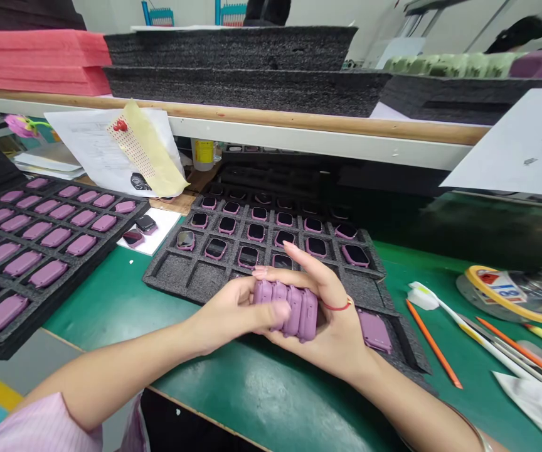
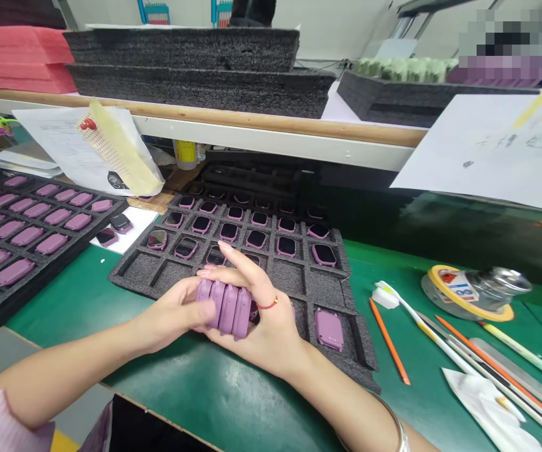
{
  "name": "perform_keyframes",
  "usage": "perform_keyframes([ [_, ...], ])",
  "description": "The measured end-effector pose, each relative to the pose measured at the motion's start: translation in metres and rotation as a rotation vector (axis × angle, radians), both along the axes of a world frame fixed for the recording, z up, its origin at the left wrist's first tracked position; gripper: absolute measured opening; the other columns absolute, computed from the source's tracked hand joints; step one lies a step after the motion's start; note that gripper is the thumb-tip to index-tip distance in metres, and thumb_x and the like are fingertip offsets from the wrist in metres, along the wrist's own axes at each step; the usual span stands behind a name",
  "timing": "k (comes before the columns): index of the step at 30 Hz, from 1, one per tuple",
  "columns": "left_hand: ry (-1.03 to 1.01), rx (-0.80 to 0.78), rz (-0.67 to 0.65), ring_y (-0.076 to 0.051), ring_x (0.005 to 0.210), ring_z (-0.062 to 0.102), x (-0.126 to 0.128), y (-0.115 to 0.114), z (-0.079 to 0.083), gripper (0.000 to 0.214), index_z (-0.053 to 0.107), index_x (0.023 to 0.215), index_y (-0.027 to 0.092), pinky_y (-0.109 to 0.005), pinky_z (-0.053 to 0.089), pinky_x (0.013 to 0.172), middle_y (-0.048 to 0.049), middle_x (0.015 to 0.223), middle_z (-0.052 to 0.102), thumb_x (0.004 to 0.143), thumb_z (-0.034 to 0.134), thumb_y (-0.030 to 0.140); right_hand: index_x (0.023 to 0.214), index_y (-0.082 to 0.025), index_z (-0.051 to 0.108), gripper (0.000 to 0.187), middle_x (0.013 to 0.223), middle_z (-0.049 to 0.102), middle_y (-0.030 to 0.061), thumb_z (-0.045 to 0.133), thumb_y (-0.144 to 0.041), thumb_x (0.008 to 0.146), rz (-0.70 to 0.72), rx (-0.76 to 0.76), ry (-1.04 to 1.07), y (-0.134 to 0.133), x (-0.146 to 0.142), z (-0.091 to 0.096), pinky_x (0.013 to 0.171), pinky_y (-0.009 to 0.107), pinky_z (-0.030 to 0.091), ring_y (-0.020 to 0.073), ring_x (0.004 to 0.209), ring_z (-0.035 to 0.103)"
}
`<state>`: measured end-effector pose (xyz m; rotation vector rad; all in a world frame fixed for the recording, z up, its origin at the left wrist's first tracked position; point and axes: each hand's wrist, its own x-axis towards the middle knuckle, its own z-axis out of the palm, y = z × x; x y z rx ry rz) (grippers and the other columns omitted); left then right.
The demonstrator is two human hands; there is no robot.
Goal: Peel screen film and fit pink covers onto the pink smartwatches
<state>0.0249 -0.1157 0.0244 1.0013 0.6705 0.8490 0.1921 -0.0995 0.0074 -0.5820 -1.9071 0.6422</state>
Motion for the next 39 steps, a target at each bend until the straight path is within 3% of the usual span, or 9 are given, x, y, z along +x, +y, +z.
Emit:
perform_keyframes([
  [3,0.085,0.101,-0.024,-0.018,0.088,0.066,-0.002,0.000,0.001,0.032,0.072,0.095,0.018,-0.031,0.052,0.086,-0.0030,0.092,0.071,0.070,0.087,0.029,0.155,-0.031,0.033,0.085,0.129,0.071,0.0083,0.079,-0.025,0.084,0.014,-0.010,-0.010,0.000,0.001,0.000,0.102,0.049,0.060,0.0288,0.117,0.070],
  [5,0.120,0.142,-0.029,-0.018,0.092,0.066,-0.003,0.000,0.001,0.032,0.072,0.097,0.019,-0.032,0.052,0.089,-0.0022,0.094,0.071,0.069,0.086,0.021,0.156,-0.031,0.032,0.087,0.129,0.071,0.0080,0.080,-0.024,0.084,0.029,-0.005,-0.007,0.000,0.001,0.000,0.104,0.049,0.058,0.0284,0.118,0.070],
  [11,0.132,0.193,-0.008,-0.020,0.095,0.066,-0.002,0.000,0.000,0.031,0.073,0.095,0.018,-0.033,0.052,0.091,-0.0030,0.096,0.071,0.069,0.087,0.027,0.160,-0.031,0.024,0.083,0.129,0.071,0.0091,0.071,-0.026,0.092,0.083,0.094,-0.087,0.001,0.001,-0.002,0.103,0.049,0.058,0.0275,0.120,0.068],
  [16,0.286,0.212,0.169,-0.023,0.089,0.068,0.000,-0.005,-0.001,0.040,0.073,0.093,0.016,-0.035,0.055,0.084,-0.0055,0.091,0.073,0.063,0.091,0.034,0.161,-0.027,0.020,0.092,0.142,0.060,0.0140,0.075,-0.034,0.089,0.074,0.220,-0.211,-0.003,0.001,0.005,0.113,0.052,0.047,0.0307,0.134,0.056],
  [19,0.337,0.327,0.212,-0.024,0.092,0.071,-0.003,-0.009,0.000,0.044,0.075,0.101,0.018,-0.036,0.056,0.088,-0.0066,0.097,0.077,0.064,0.092,0.034,0.160,-0.029,0.025,0.090,0.149,0.053,0.0123,0.069,-0.059,0.087,0.071,0.057,-0.116,-0.006,0.005,0.012,0.118,0.052,0.041,0.0310,0.136,0.054],
  [23,0.372,0.575,0.236,-0.023,0.099,0.074,-0.005,-0.009,0.000,0.043,0.075,0.108,0.020,-0.037,0.056,0.096,-0.0062,0.108,0.079,0.068,0.090,0.030,0.149,-0.033,0.043,0.056,0.135,0.063,0.0065,0.044,-0.061,0.101,0.022,-0.332,0.154,-0.001,0.008,0.011,0.118,0.048,0.041,0.0257,0.133,0.055],
  [29,0.313,0.768,0.261,-0.023,0.109,0.073,-0.006,-0.007,-0.003,0.041,0.073,0.110,0.020,-0.036,0.056,0.099,-0.0065,0.113,0.078,0.072,0.087,0.020,0.149,-0.027,0.039,0.079,0.127,0.070,0.0107,0.043,-0.080,0.090,0.262,-0.877,0.111,0.006,0.007,0.005,0.106,0.050,0.052,0.0289,0.118,0.068],
  [33,0.319,0.860,0.285,-0.022,0.105,0.074,-0.004,-0.006,-0.005,0.033,0.074,0.107,0.019,-0.034,0.057,0.096,-0.0068,0.109,0.079,0.076,0.083,0.017,0.148,-0.025,0.039,0.092,0.128,0.070,0.0113,0.068,-0.076,0.077,0.309,-0.907,0.088,0.000,0.004,0.013,0.105,0.047,0.053,0.0289,0.116,0.069],
  [39,0.248,0.928,0.239,-0.023,0.109,0.070,-0.004,-0.002,-0.008,0.027,0.075,0.108,0.020,-0.036,0.055,0.101,-0.0091,0.111,0.076,0.085,0.077,0.035,0.149,-0.025,0.039,0.107,0.127,0.070,0.0099,0.094,-0.046,0.060,0.148,-0.831,0.044,-0.008,-0.002,0.021,0.101,0.043,0.058,0.0292,0.118,0.068],
])
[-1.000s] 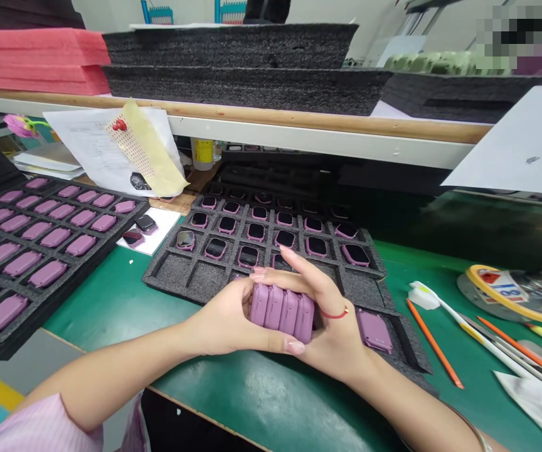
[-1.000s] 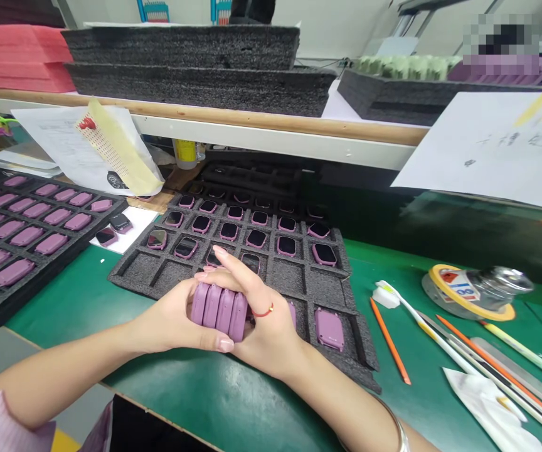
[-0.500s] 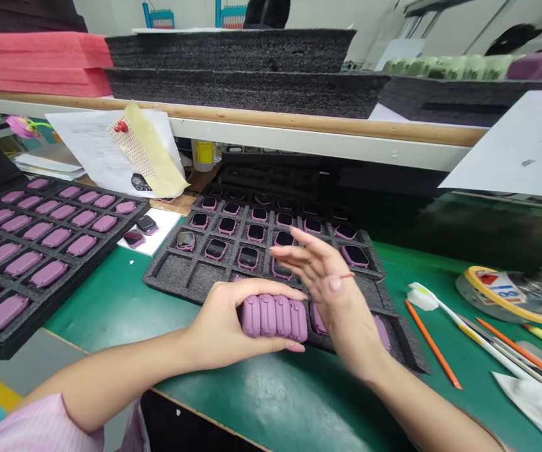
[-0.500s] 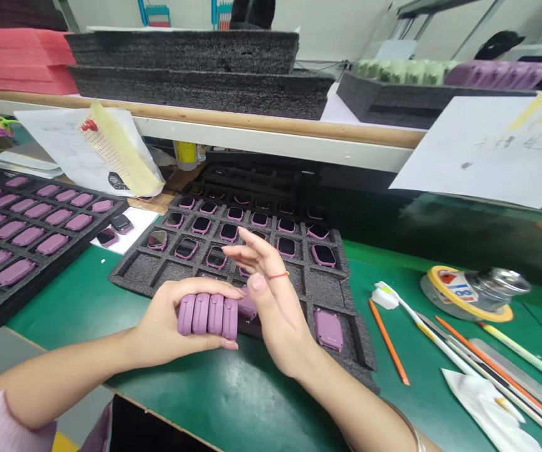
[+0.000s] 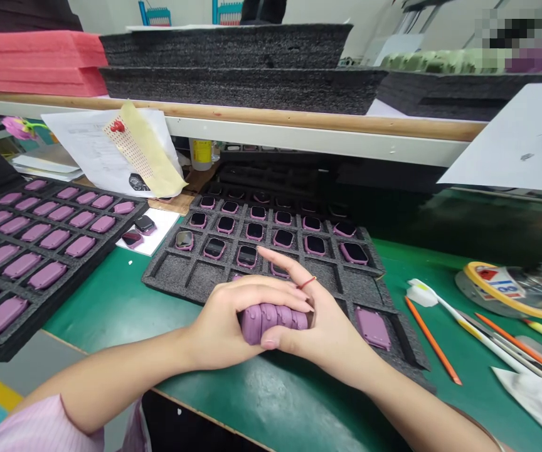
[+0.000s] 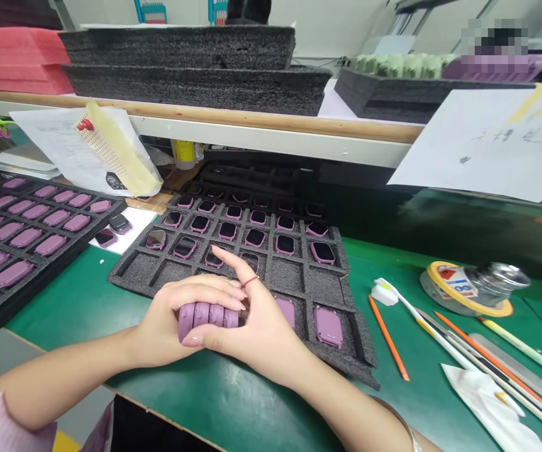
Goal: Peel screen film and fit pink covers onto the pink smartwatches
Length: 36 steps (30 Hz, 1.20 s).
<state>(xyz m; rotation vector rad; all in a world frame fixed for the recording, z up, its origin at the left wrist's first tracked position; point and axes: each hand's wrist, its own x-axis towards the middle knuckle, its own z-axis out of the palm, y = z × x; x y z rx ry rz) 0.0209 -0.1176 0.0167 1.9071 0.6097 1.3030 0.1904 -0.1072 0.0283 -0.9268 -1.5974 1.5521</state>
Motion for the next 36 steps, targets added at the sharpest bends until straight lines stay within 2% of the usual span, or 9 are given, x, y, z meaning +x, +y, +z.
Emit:
perform_keyframes([
  [3,0.040,0.010,-0.003,-0.025,0.115,0.066,-0.002,0.002,-0.004,0.036,0.074,0.114,0.023,-0.039,0.053,0.104,-0.0105,0.118,0.070,0.085,0.075,0.046,0.150,-0.025,0.041,0.108,0.135,0.066,0.0105,0.096,-0.037,0.057,-0.055,0.106,-0.039,-0.003,-0.001,-0.001,0.101,0.043,0.059,0.0305,0.124,0.065],
  [6,0.084,0.034,0.015,-0.030,0.134,0.052,-0.003,0.001,-0.011,0.044,0.065,0.130,0.028,-0.045,0.045,0.114,-0.0119,0.135,0.056,0.088,0.073,0.038,0.152,-0.028,0.040,0.108,0.142,0.061,0.0098,0.095,-0.030,0.059,-0.132,0.275,-0.079,-0.006,-0.001,-0.002,0.106,0.047,0.055,0.0314,0.128,0.062],
  [11,0.083,-0.166,0.012,-0.037,0.149,0.032,-0.004,-0.007,-0.014,0.118,0.012,0.159,0.040,-0.055,0.034,0.120,-0.0104,0.166,0.020,0.071,0.089,0.028,0.158,-0.033,0.028,0.110,0.109,0.076,0.0043,0.090,-0.023,0.068,-0.181,0.409,-0.086,-0.008,0.000,-0.006,0.095,0.049,0.061,0.0293,0.103,0.075],
  [13,0.071,-0.311,-0.026,-0.037,0.152,0.026,-0.003,-0.010,-0.011,0.121,0.004,0.160,0.037,-0.056,0.031,0.121,-0.0123,0.166,0.019,0.073,0.088,0.035,0.158,-0.035,0.027,0.110,0.108,0.077,0.0029,0.090,-0.025,0.069,-0.212,0.462,-0.100,-0.008,0.000,-0.009,0.090,0.047,0.063,0.0271,0.095,0.076],
  [17,-0.019,-0.473,-0.047,-0.034,0.144,0.040,0.000,-0.013,-0.007,0.092,0.015,0.158,0.028,-0.052,0.039,0.116,-0.0155,0.155,0.040,0.088,0.074,0.037,0.158,-0.036,0.026,0.104,0.111,0.076,0.0016,0.085,-0.025,0.075,-0.204,0.565,-0.081,-0.007,-0.001,-0.014,0.086,0.040,0.063,0.0225,0.093,0.076],
  [21,-0.067,-0.553,-0.041,-0.029,0.133,0.052,0.001,-0.015,-0.008,0.065,0.028,0.154,0.028,-0.048,0.039,0.114,-0.0118,0.151,0.046,0.099,0.055,0.050,0.159,-0.035,0.026,0.101,0.111,0.076,0.0012,0.079,-0.018,0.076,-0.229,0.644,-0.146,-0.007,-0.002,-0.015,0.085,0.038,0.063,0.0220,0.094,0.076],
  [26,-0.283,-0.770,-0.151,-0.030,0.132,0.054,0.001,-0.014,-0.002,0.075,0.022,0.158,0.031,-0.048,0.042,0.111,-0.0112,0.149,0.049,0.097,0.035,0.072,0.159,-0.035,0.026,0.107,0.120,0.074,0.0038,0.086,-0.022,0.072,-0.244,0.684,-0.140,-0.006,-0.002,-0.018,0.092,0.040,0.063,0.0244,0.106,0.074],
  [30,-0.417,-1.037,-0.251,-0.029,0.118,0.063,0.004,-0.008,0.001,0.079,0.036,0.153,0.023,-0.045,0.049,0.100,-0.0140,0.133,0.063,0.093,0.042,0.075,0.160,-0.034,0.024,0.106,0.138,0.065,0.0080,0.085,-0.020,0.074,-0.213,0.778,-0.077,-0.003,0.001,-0.019,0.102,0.045,0.059,0.0268,0.113,0.072],
  [36,-0.409,-0.972,-0.236,-0.019,0.085,0.066,0.006,-0.004,-0.008,0.063,0.064,0.121,0.021,-0.032,0.052,0.079,-0.0052,0.095,0.070,0.085,0.062,0.072,0.159,-0.035,0.026,0.104,0.152,0.053,0.0082,0.085,-0.020,0.075,-0.191,0.813,-0.061,0.001,0.004,-0.017,0.110,0.054,0.054,0.0305,0.117,0.070],
])
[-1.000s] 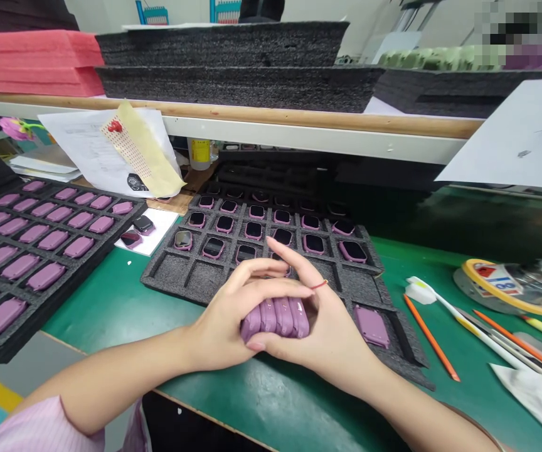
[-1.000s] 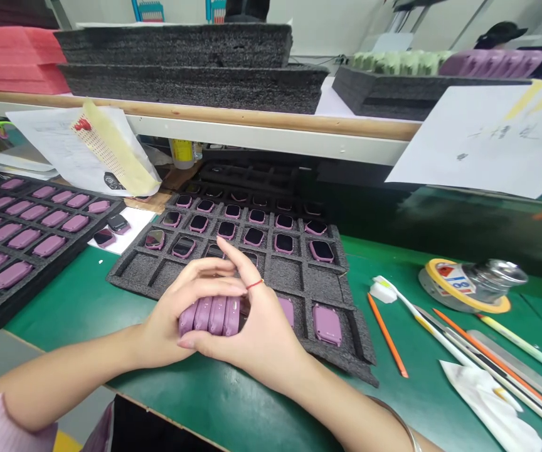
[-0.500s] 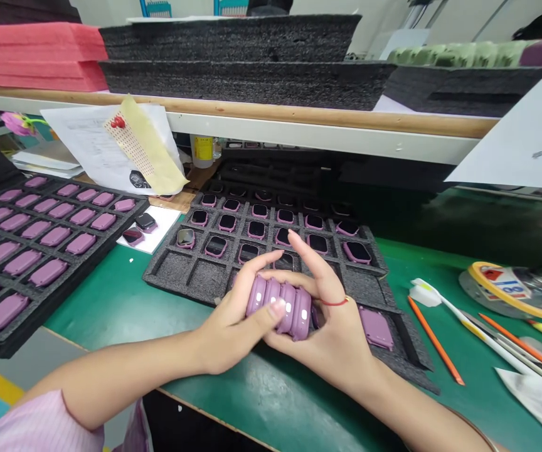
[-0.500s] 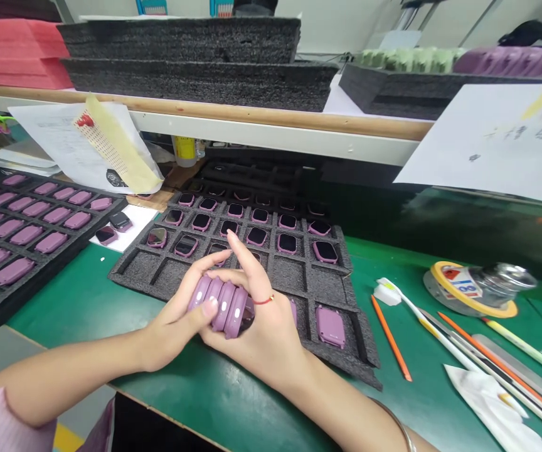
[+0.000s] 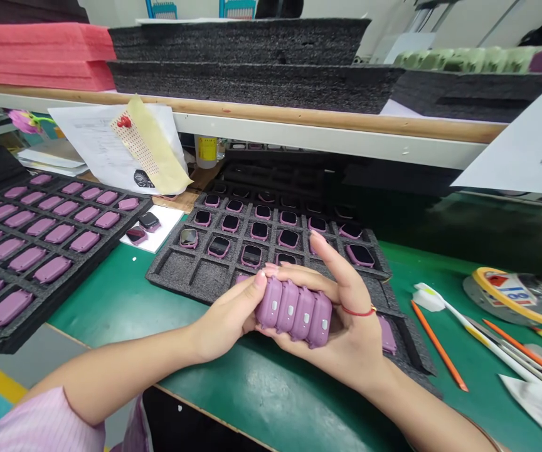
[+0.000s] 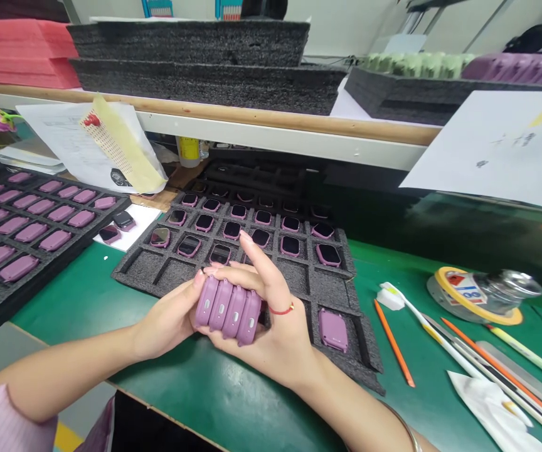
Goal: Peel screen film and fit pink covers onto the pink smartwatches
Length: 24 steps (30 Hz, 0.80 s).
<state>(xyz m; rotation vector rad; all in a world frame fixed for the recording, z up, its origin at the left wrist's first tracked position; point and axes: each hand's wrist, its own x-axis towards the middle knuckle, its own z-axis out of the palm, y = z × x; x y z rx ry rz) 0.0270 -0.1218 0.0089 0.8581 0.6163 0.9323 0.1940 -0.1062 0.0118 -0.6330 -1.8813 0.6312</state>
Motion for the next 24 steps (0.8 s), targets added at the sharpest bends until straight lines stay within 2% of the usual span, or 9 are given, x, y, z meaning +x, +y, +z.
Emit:
perform_keyframes([
  [3,-0.001,0.083,0.005,-0.014,0.074,0.060,-0.0012,-0.0003,0.0018,0.056,0.066,0.102,0.017,-0.028,0.050,0.073,-0.0018,0.080,0.063,0.087,0.060,0.071,0.159,-0.034,0.023,0.105,0.150,0.056,0.0092,0.085,-0.023,0.076,0.007,0.007,-0.024,0.0013,0.0010,-0.0005,0.110,0.056,0.054,0.0316,0.117,0.070],
  [6,0.091,0.201,-0.014,-0.014,0.074,0.056,-0.0040,-0.0004,0.0062,0.045,0.062,0.094,0.016,-0.028,0.049,0.072,-0.0011,0.079,0.060,0.087,0.067,0.060,0.159,-0.034,0.024,0.103,0.147,0.058,0.0088,0.084,-0.021,0.076,0.023,0.032,-0.038,0.0023,0.0019,-0.0001,0.110,0.055,0.054,0.0311,0.116,0.070],
  [10,0.216,0.262,0.007,-0.019,0.084,0.059,-0.0066,-0.0005,0.0082,0.041,0.058,0.107,0.017,-0.032,0.052,0.073,-0.0035,0.091,0.061,0.087,0.068,0.050,0.160,-0.038,0.023,0.105,0.149,0.057,0.0064,0.084,-0.020,0.077,0.053,0.056,-0.049,0.0033,0.0029,0.0017,0.109,0.051,0.055,0.0289,0.117,0.070],
  [15,0.200,0.299,-0.002,-0.014,0.070,0.055,-0.0077,0.0003,0.0038,0.035,0.055,0.102,0.018,-0.029,0.051,0.067,0.0007,0.081,0.056,0.089,0.066,0.049,0.157,-0.034,0.031,0.098,0.153,0.052,0.0088,0.084,-0.021,0.076,0.039,0.069,-0.059,0.0050,0.0045,0.0004,0.108,0.053,0.056,0.0306,0.117,0.070],
  [19,0.221,0.302,-0.034,-0.014,0.070,0.056,-0.0092,0.0011,0.0021,0.036,0.054,0.104,0.018,-0.029,0.051,0.067,0.0014,0.078,0.056,0.090,0.065,0.050,0.155,-0.033,0.035,0.094,0.154,0.050,0.0101,0.084,-0.022,0.075,0.056,0.032,-0.048,0.0065,0.0050,-0.0004,0.109,0.056,0.054,0.0311,0.114,0.071],
  [22,0.242,0.310,-0.015,-0.017,0.078,0.062,-0.0084,0.0008,0.0023,0.040,0.054,0.108,0.018,-0.031,0.054,0.070,-0.0018,0.088,0.061,0.089,0.067,0.051,0.158,-0.033,0.029,0.100,0.154,0.051,0.0103,0.084,-0.021,0.075,0.068,0.058,-0.053,0.0069,0.0041,0.0005,0.108,0.054,0.055,0.0302,0.114,0.071],
  [24,0.267,0.322,0.024,-0.021,0.092,0.065,-0.0070,0.0004,0.0026,0.044,0.055,0.113,0.018,-0.034,0.055,0.079,-0.0058,0.103,0.065,0.087,0.070,0.049,0.159,-0.034,0.026,0.102,0.154,0.051,0.0099,0.082,-0.019,0.075,0.065,0.078,-0.063,0.0067,0.0033,0.0006,0.108,0.052,0.055,0.0292,0.115,0.071],
])
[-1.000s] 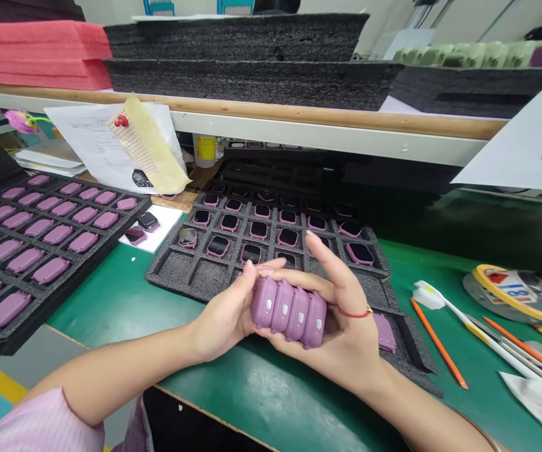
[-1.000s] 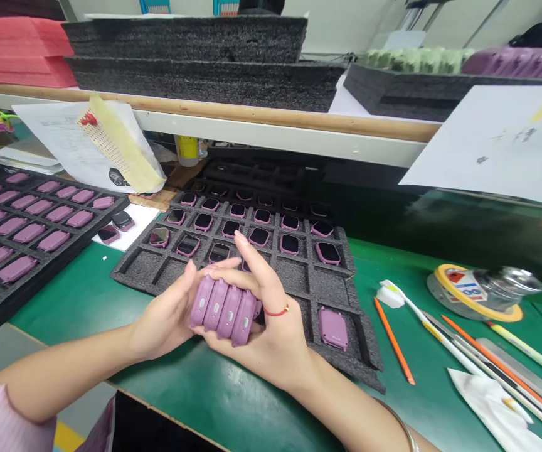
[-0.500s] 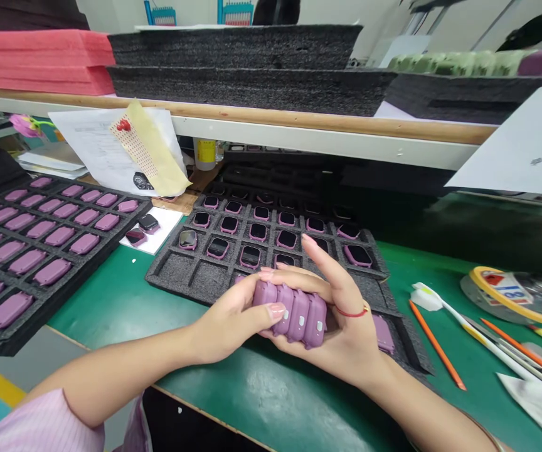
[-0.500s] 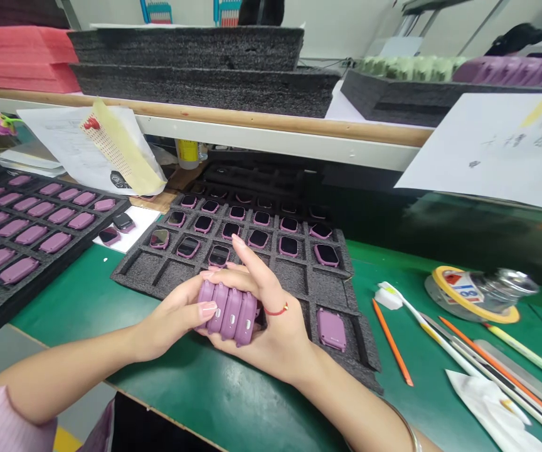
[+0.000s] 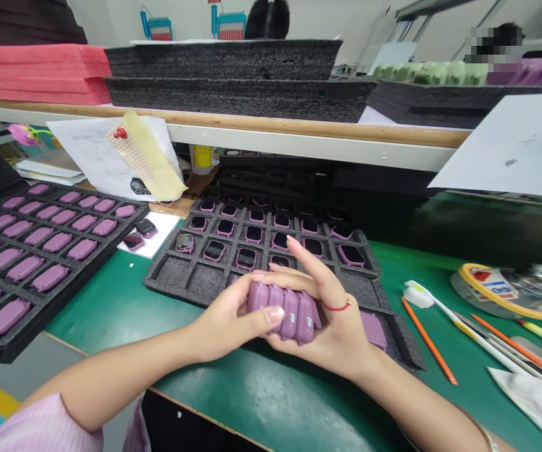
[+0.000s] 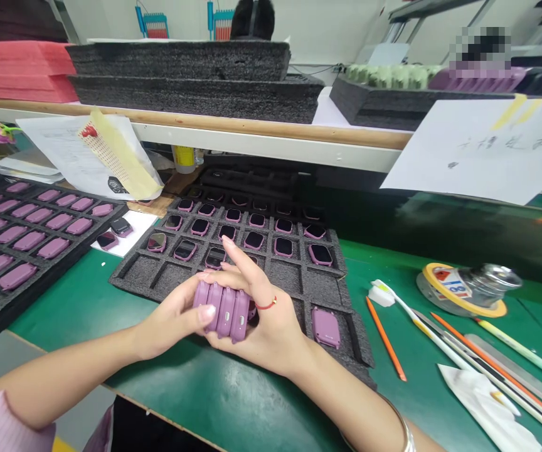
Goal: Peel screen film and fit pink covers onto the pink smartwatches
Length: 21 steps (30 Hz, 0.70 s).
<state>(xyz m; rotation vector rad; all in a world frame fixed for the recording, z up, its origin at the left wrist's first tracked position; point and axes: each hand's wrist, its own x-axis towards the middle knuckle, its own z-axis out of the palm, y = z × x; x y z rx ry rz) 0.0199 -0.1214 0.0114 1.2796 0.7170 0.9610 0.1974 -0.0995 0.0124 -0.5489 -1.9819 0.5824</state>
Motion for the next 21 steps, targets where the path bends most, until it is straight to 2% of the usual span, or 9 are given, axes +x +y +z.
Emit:
perform_keyframes([
  [3,0.049,0.063,0.034,-0.027,0.112,0.064,0.0014,-0.0003,0.0001,0.041,0.056,0.116,0.018,-0.042,0.052,0.097,-0.0102,0.118,0.066,0.087,0.070,0.043,0.160,-0.034,0.024,0.101,0.152,0.054,0.0096,0.080,-0.019,0.077,-0.010,0.012,-0.025,-0.0002,-0.0005,-0.0011,0.108,0.051,0.055,0.0287,0.116,0.071],
  [5,0.088,0.092,0.048,-0.029,0.118,0.062,0.0016,-0.0006,-0.0001,0.039,0.057,0.116,0.017,-0.046,0.050,0.103,-0.0117,0.122,0.065,0.088,0.068,0.040,0.161,-0.033,0.022,0.101,0.146,0.060,0.0096,0.080,-0.020,0.079,-0.011,0.016,-0.045,-0.0002,-0.0004,-0.0018,0.108,0.050,0.055,0.0286,0.118,0.070],
  [10,0.134,0.035,0.110,-0.030,0.114,0.063,0.0023,-0.0036,-0.0015,0.053,0.053,0.121,0.016,-0.049,0.050,0.102,-0.0129,0.120,0.065,0.080,0.076,0.041,0.161,-0.032,0.021,0.100,0.138,0.066,0.0096,0.079,-0.022,0.081,0.008,0.025,-0.057,-0.0005,-0.0013,-0.0003,0.106,0.049,0.057,0.0290,0.121,0.068],
  [14,0.156,0.042,0.141,-0.027,0.110,0.064,0.0029,-0.0037,-0.0024,0.044,0.056,0.113,0.016,-0.048,0.050,0.102,-0.0105,0.112,0.067,0.080,0.076,0.036,0.162,-0.030,0.018,0.100,0.129,0.071,0.0079,0.077,-0.020,0.082,0.020,0.043,-0.086,-0.0017,-0.0026,0.0019,0.105,0.052,0.057,0.0292,0.116,0.070],
  [21,0.061,0.112,0.037,-0.026,0.109,0.065,0.0056,0.0054,0.0025,0.052,0.065,0.107,0.017,-0.046,0.048,0.106,-0.0079,0.111,0.069,0.064,0.091,0.030,0.163,-0.032,0.011,0.092,0.137,0.067,0.0097,0.069,-0.025,0.092,0.064,0.137,-0.167,0.0028,-0.0013,-0.0034,0.107,0.050,0.055,0.0284,0.123,0.067],
])
